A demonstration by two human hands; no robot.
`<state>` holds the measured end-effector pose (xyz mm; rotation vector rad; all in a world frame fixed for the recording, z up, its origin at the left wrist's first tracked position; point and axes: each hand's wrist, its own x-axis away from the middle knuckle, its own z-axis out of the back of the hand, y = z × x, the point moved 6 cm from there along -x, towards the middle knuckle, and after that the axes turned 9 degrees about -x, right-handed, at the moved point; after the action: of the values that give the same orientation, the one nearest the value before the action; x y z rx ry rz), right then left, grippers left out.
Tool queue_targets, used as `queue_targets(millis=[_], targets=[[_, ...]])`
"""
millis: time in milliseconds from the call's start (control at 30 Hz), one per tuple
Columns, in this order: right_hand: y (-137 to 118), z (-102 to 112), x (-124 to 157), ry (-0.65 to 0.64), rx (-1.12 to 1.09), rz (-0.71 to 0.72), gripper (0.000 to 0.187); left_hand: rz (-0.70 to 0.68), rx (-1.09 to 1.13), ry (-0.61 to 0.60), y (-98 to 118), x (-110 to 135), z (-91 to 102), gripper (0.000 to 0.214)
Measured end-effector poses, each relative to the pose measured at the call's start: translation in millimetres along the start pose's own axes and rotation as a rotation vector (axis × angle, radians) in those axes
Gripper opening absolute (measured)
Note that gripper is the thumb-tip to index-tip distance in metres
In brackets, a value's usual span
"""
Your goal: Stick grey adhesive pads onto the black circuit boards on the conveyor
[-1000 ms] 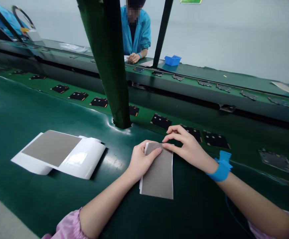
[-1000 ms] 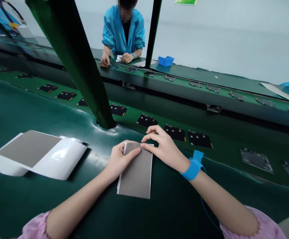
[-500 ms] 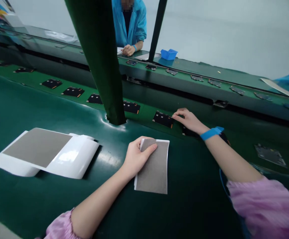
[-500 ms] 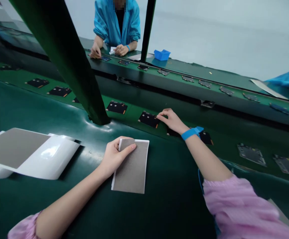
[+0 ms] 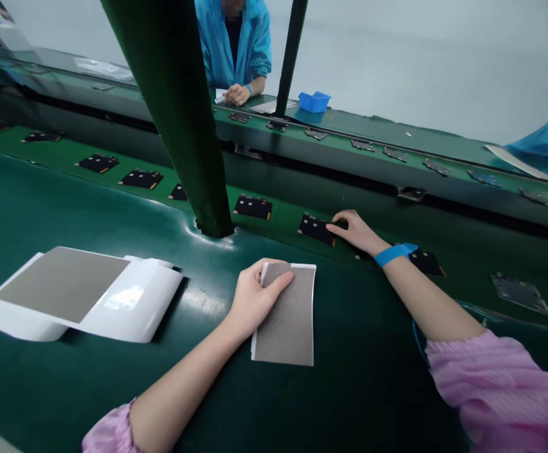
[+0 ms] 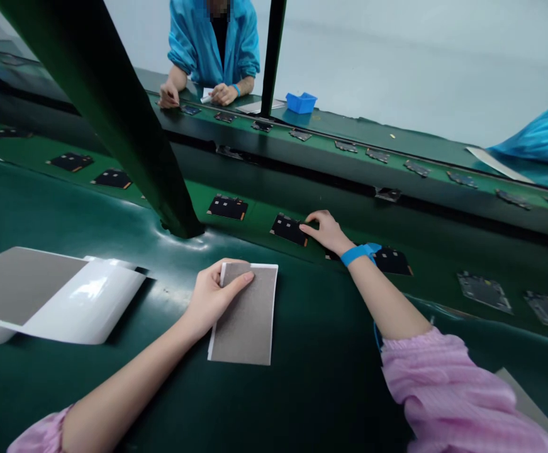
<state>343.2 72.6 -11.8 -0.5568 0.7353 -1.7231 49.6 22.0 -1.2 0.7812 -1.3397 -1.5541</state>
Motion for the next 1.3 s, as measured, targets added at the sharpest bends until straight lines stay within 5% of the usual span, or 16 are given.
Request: queue_targets(millis=[100, 167, 267, 400, 600, 833, 967, 1100, 1300], targets=[[-9.7, 6.4, 9.4, 0.086, -0.086, -0.041, 0.048, -0.001, 0.006, 0.005, 0.3, 1.1, 0.0, 0.022], [-35.8, 2.1, 24.9, 0.085, -0.119, 0.073, 0.044, 0.003, 0.012, -0.001, 0.4, 1.8, -0.3, 0.021], [-89.7, -19.0, 61.7, -0.048, -0.131, 0.338, 0.034, -0.013, 0.030, -0.012, 1.3, 1.9, -1.0, 0.019], [-135.6, -41.2, 100.9, -0.182, -0.126, 0.478, 0.022, -0.024, 0.055, -0.014, 1.4, 0.7, -1.4, 0.018], [-145.8, -45.3, 106.0, -0.204, 0.006, 0.529, 0.023, -0.013, 0.066, -0.027, 0.8, 0.3, -2.9, 0.017], [-139.5, -52.8, 104.9, -0.343, -0.174, 0.391, 0.027, 0.014, 0.082, -0.033, -2.2, 0.9, -1.9, 0.021], [-127.4, -42.7, 83.1, -0.271, -0.206, 0.343, 0.032, 0.062, 0.113, -0.043, -6.1, 0.8, -2.5, 0.022], [-103.0, -37.3, 25.7, -0.173, -0.076, 0.295, 0.031, 0.034, 0.102, -0.079, -2.6, 1.4, -3.8, 0.021], [-75.8, -51.8, -44.8, -0.256, 0.013, 0.260, 0.033, 0.009, 0.104, -0.084, -0.3, 0.7, -3.0, 0.019]])
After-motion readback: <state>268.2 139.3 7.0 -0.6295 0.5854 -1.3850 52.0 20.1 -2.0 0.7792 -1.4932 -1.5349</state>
